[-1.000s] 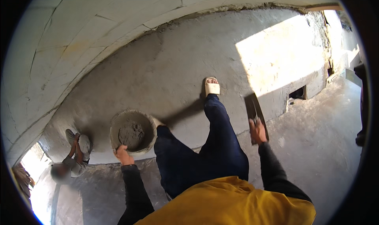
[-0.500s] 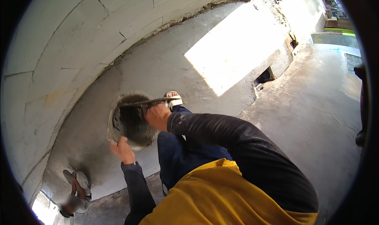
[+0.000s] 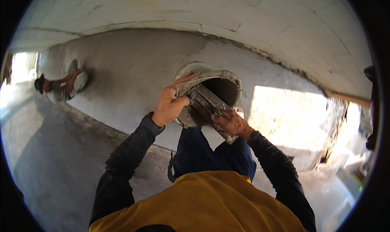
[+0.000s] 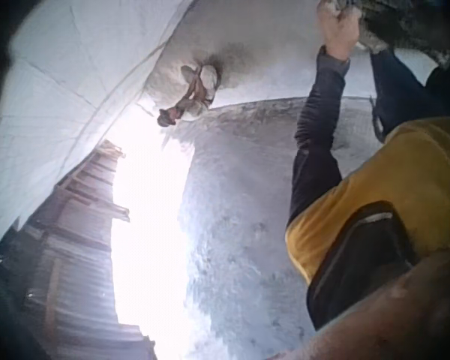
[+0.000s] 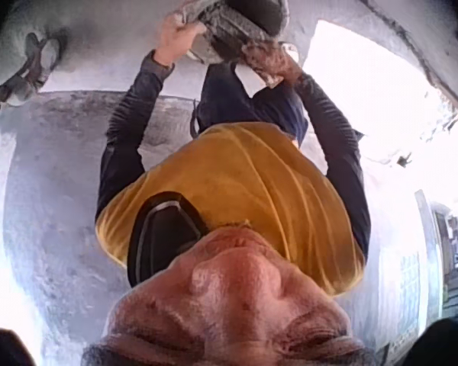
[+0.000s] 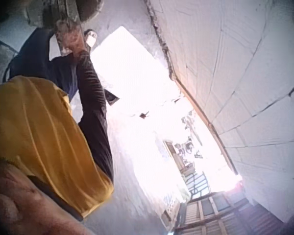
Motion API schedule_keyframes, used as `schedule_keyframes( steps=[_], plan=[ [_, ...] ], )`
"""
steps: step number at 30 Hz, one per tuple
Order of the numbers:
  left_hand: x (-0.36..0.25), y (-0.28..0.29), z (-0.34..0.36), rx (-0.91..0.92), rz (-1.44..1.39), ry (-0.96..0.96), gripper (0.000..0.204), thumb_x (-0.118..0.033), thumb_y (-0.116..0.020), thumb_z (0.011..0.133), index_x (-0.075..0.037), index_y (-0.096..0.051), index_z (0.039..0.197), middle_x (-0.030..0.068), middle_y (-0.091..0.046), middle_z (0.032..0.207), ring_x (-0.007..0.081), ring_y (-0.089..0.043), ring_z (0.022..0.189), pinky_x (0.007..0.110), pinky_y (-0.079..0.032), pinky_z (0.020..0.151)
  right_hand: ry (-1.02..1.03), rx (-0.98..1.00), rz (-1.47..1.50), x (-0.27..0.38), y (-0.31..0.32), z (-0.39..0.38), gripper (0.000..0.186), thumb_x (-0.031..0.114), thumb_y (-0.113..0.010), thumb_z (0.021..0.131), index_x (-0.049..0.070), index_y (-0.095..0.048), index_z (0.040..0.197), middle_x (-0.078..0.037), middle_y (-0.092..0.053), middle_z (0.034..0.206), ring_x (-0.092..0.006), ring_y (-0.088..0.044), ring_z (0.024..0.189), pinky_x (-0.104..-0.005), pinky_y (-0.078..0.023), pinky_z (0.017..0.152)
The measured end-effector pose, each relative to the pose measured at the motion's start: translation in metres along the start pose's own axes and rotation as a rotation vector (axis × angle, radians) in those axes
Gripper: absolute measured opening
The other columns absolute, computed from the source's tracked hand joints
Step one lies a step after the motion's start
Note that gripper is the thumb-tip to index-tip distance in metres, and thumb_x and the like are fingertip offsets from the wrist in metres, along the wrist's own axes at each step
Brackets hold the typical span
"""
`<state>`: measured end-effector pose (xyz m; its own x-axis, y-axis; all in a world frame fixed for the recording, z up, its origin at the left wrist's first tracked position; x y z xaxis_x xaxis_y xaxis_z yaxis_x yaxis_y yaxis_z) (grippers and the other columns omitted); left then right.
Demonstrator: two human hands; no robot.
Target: The person scoops wet cement from a bucket with a trowel and spreads it along the floor edge, repeatedly smoothing the surface. The person moves around the perimeter, applying and leveling the cement to create a continuous finished edge.
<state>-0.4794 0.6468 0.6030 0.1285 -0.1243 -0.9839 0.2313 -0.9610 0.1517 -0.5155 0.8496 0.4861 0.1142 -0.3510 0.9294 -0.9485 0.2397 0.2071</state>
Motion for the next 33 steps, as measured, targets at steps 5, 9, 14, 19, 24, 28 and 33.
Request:
schedule_keyframes(
  steps=[5,9,14,19,24,28,33],
  plan=[
    [0.025,-0.001,-0.055,-0.291,-0.111,0.066,0.052,0.01,-0.054,0.075,0.006,-0.067,0.125,0.0119,-0.067,0.131,0.0236,-0.061,0.118,0.036,-0.046,0.103,0.876,-0.149,-0.528,0.074,0.019,-0.033,0.035,0.014,-0.074,0.088,0.007,-0.065,0.121,-0.017,-0.07,0.102,-0.0315,-0.07,0.088,-0.04,-0.058,0.075],
    [0.077,-0.002,-0.099,-0.686,-0.257,0.226,0.036,0.009,-0.058,0.077,0.004,-0.067,0.112,0.0081,-0.068,0.114,0.0196,-0.063,0.097,0.032,-0.051,0.085,-0.453,0.367,0.236,-0.027,0.045,-0.005,0.031,0.034,-0.068,0.097,0.004,-0.063,0.097,-0.004,-0.055,0.066,-0.0151,-0.053,0.049,-0.0313,-0.044,0.045],
    [0.142,-0.001,-0.204,-1.369,-0.643,0.248,0.04,0.011,-0.057,0.078,0.003,-0.06,0.117,0.0101,-0.066,0.105,0.0225,-0.063,0.091,0.033,-0.052,0.08,-0.445,0.485,0.095,-0.016,0.044,0.017,0.041,0.044,-0.059,0.103,0.006,-0.062,0.089,0.003,-0.049,0.062,-0.0061,-0.046,0.048,-0.0266,-0.036,0.041],
    [0.2,-0.035,-0.343,-1.887,-0.612,0.411,0.042,0.011,-0.056,0.076,0.003,-0.061,0.117,0.0086,-0.065,0.104,0.0212,-0.061,0.096,0.033,-0.05,0.085,-0.417,0.596,0.133,-0.06,0.024,0.034,0.036,0.038,-0.06,0.101,0.004,-0.064,0.092,0.0,-0.053,0.067,-0.0053,-0.046,0.048,-0.025,-0.039,0.043],
    [0.264,-0.121,-0.427,-2.132,-0.621,0.41,0.045,0.011,-0.055,0.073,0.003,-0.062,0.117,0.0057,-0.065,0.103,0.0187,-0.059,0.095,0.032,-0.048,0.087,0.162,0.458,-0.604,-0.166,-0.034,0.082,0.039,0.037,-0.058,0.1,-0.001,-0.063,0.103,-0.021,-0.069,0.083,-0.0383,-0.069,0.073,-0.0477,-0.054,0.069],
    [0.343,-0.174,-0.469,-2.223,-0.655,0.464,0.046,0.01,-0.055,0.073,0.003,-0.062,0.118,0.0044,-0.066,0.108,0.0165,-0.058,0.094,0.03,-0.047,0.087,0.037,0.435,-0.994,-0.288,-0.108,0.15,0.046,0.041,-0.055,0.097,-0.003,-0.062,0.111,-0.032,-0.069,0.098,-0.0495,-0.066,0.095,-0.057,-0.05,0.085],
    [0.412,-0.207,-0.499,-2.241,-0.674,0.554,0.05,0.009,-0.055,0.074,0.0,-0.062,0.123,0.0037,-0.066,0.109,0.016,-0.06,0.093,0.03,-0.048,0.087,0.074,0.553,-1.114,-0.395,-0.15,0.216,0.055,0.046,-0.053,0.094,-0.005,-0.061,0.113,-0.031,-0.07,0.101,-0.0475,-0.068,0.096,-0.0558,-0.051,0.087]
  ],
)
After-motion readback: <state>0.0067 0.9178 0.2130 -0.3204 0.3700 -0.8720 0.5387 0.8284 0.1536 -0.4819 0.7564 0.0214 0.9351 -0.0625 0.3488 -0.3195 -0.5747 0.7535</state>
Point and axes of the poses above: each hand's wrist, its own z-axis towards the middle knuckle, its own y-axis out of the back of the hand, x = y × z, the point moved 9 cm from there along z, towards the middle knuckle
